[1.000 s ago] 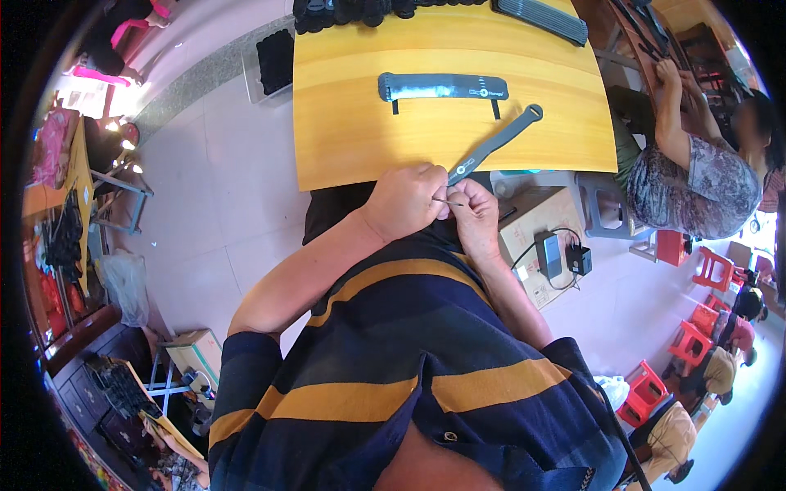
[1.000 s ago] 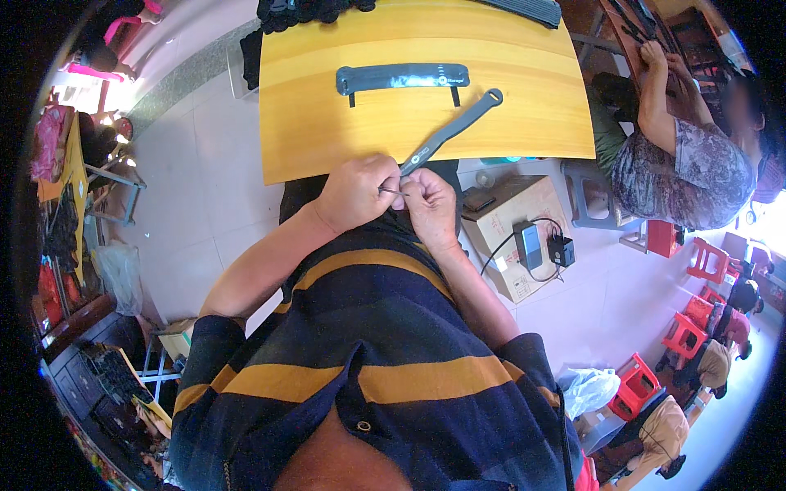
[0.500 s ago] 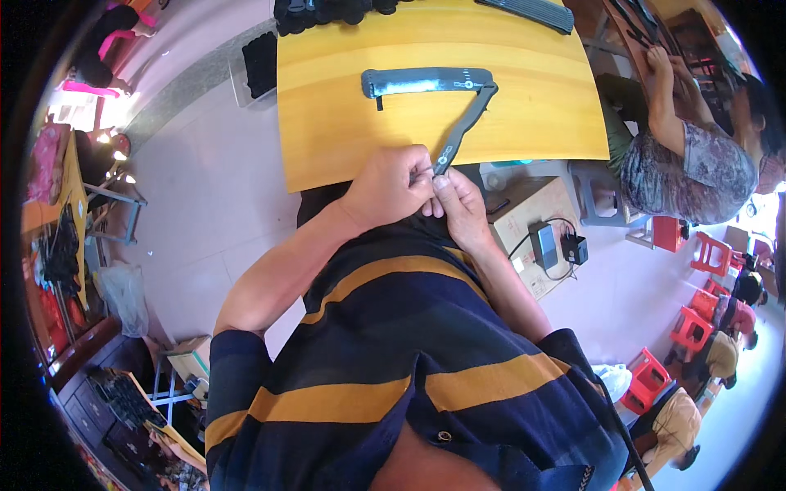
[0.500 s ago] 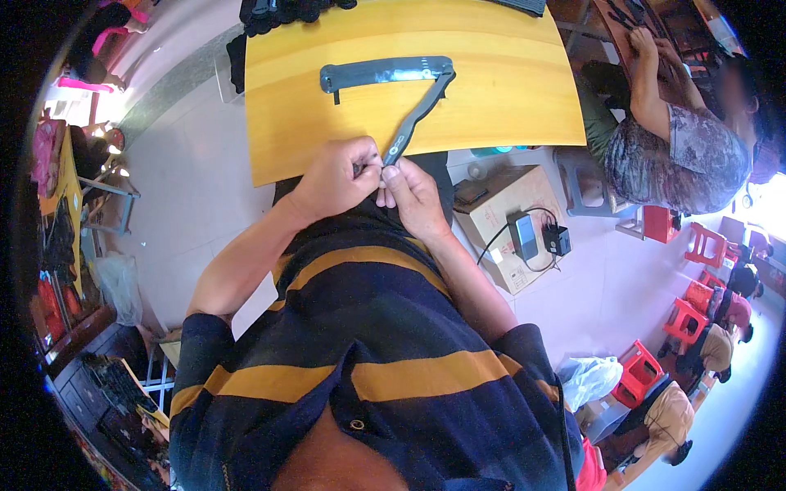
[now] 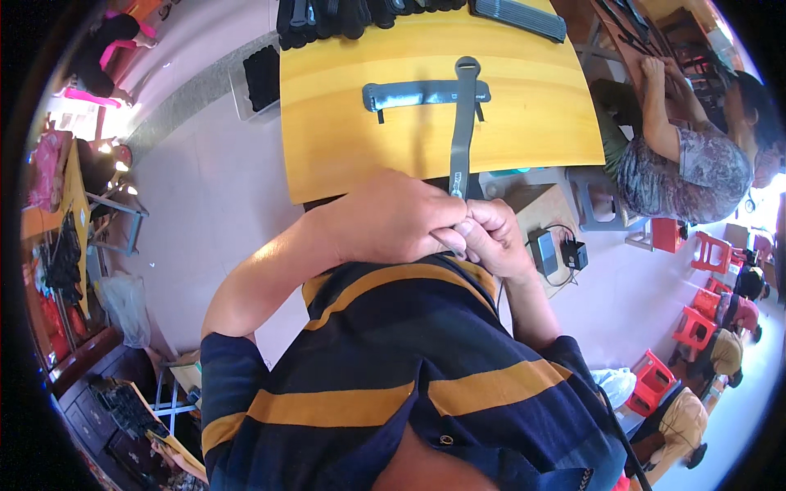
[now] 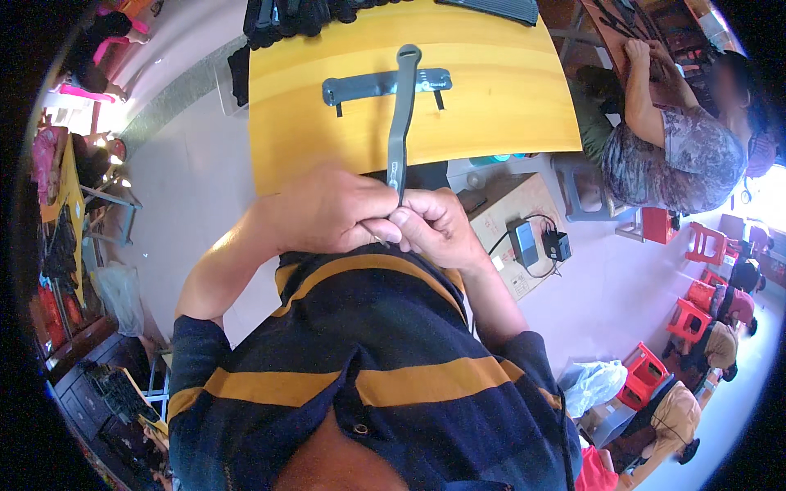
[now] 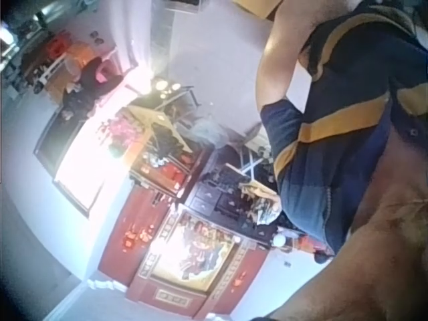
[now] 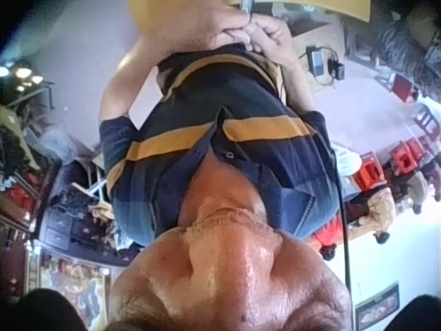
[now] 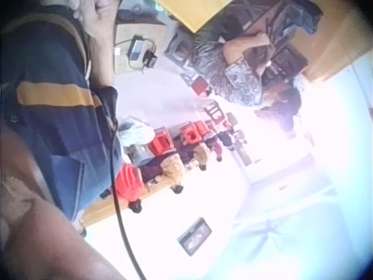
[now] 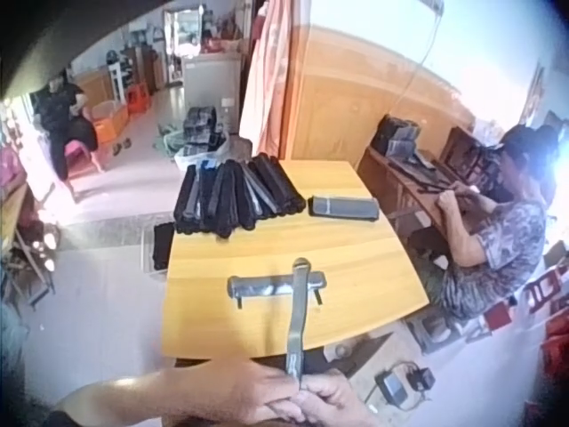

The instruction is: Assembling and checking textile straps or components at a workstation.

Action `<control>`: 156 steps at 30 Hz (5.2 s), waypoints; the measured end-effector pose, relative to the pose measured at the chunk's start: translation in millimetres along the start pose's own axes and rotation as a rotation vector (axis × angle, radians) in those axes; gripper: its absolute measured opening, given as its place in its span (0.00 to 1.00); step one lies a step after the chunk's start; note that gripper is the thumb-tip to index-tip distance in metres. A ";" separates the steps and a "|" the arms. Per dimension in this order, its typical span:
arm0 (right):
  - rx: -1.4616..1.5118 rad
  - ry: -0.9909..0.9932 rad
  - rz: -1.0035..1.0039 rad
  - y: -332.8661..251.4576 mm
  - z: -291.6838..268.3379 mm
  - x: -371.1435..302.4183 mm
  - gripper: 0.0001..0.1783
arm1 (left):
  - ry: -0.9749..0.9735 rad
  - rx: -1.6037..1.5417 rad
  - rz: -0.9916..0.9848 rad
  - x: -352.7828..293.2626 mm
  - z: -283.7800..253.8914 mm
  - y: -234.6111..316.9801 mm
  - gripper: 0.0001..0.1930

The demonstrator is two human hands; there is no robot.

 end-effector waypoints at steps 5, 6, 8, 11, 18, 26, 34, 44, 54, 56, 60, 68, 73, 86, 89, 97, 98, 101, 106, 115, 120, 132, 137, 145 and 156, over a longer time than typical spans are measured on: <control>0.134 -0.080 0.094 20.4 4.5 3.7 0.28 | 0.091 -0.141 -0.002 -9.0 0.4 -1.5 0.09; 0.194 -0.090 0.050 19.4 11.3 6.3 0.31 | 0.139 -0.251 -0.032 -12.3 1.0 -1.2 0.09; 0.246 -0.097 0.060 7.3 23.9 12.3 0.37 | 0.211 -0.275 -0.061 -18.4 5.7 0.5 0.10; 0.376 -0.172 0.104 22.6 25.9 16.6 0.35 | 0.296 -0.386 -0.131 -27.5 7.2 4.3 0.13; 0.256 -0.238 0.069 19.7 35.0 25.6 0.29 | 0.356 -0.262 -0.194 -46.1 4.5 9.8 0.16; 0.184 -0.330 -0.019 8.0 47.6 26.1 0.27 | 0.080 -0.980 -0.182 -62.1 10.0 -9.6 0.19; -0.040 -0.434 0.105 7.5 35.9 30.0 0.24 | 0.178 -0.723 -0.253 -70.5 9.8 -27.1 0.20; 0.122 -0.098 0.337 32.7 42.0 29.4 0.12 | 0.280 -0.490 -0.345 -64.1 14.8 -26.8 0.15; -0.862 0.042 -0.113 5.3 13.7 36.7 0.08 | 0.240 -0.413 -0.448 -77.1 -5.6 -41.4 0.15; -1.015 0.070 -0.109 1.5 -12.4 31.2 0.07 | 0.226 -0.495 -0.470 -92.4 -20.4 -49.9 0.14; -1.090 0.066 -0.060 -12.3 -56.1 13.5 0.08 | 0.158 -0.434 -0.528 -130.6 -46.2 -56.0 0.13; -0.821 0.055 0.150 -8.5 -117.2 -15.3 0.08 | 0.056 -0.524 -0.546 -197.0 -67.6 -67.6 0.10; -0.608 -0.053 0.231 12.2 -110.7 -9.2 0.13 | 0.068 -0.616 -0.424 -205.3 -69.1 -61.4 0.13; -0.693 -0.303 0.241 -20.0 -113.5 0.8 0.15 | 0.053 -0.717 -0.436 -240.5 -47.4 -40.6 0.12; -0.687 -0.298 0.260 -33.5 -136.9 -5.8 0.17 | 0.080 -0.802 -0.394 -231.3 -28.4 -17.4 0.13; -0.470 -0.392 0.353 -57.3 -187.4 -17.8 0.20 | 0.211 -0.746 -0.170 -222.8 -28.6 37.3 0.20; -0.528 -0.171 0.420 -59.8 -224.9 -35.0 0.21 | 0.354 -0.926 -0.165 -260.1 -33.8 33.4 0.22; -0.475 0.199 0.328 -82.3 -265.4 -72.6 0.20 | 0.602 -1.006 -0.081 -280.7 -78.7 40.5 0.28; -0.323 0.071 0.355 -71.7 -237.0 -54.9 0.21 | 0.934 -0.703 -0.321 -308.2 -70.5 -1.8 0.28; -0.174 -0.090 0.461 32.0 -158.1 -24.2 0.19 | 0.656 -0.666 -0.405 -134.6 -128.1 -10.7 0.18; -0.107 -0.167 0.459 77.9 -118.8 -26.1 0.21 | 0.355 -0.608 -0.294 28.3 -143.8 -14.9 0.17; 0.047 -0.158 0.448 100.3 -104.0 -62.9 0.21 | 0.076 -0.772 -0.354 242.4 -59.6 -139.7 0.13; 0.072 -0.156 0.431 105.1 -107.4 -69.0 0.21 | 0.027 -0.601 -0.722 210.9 -27.5 -226.9 0.14; 0.009 -0.173 0.390 98.8 -102.5 -48.8 0.21 | -0.174 -0.248 -0.756 223.6 -27.9 -230.3 0.17; 0.008 -0.178 0.383 73.4 -84.9 -24.5 0.20 | 0.044 -0.266 -0.682 184.3 -58.1 -224.3 0.23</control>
Point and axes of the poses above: each hand's wrist, its own x-axis towards the middle knuckle, its own z-axis out of the palm, y = z × x, the point moved 5 cm from there along x, towards the middle knuckle, and after that the axes turned 3 degrees about -y, right-handed, at the moved point
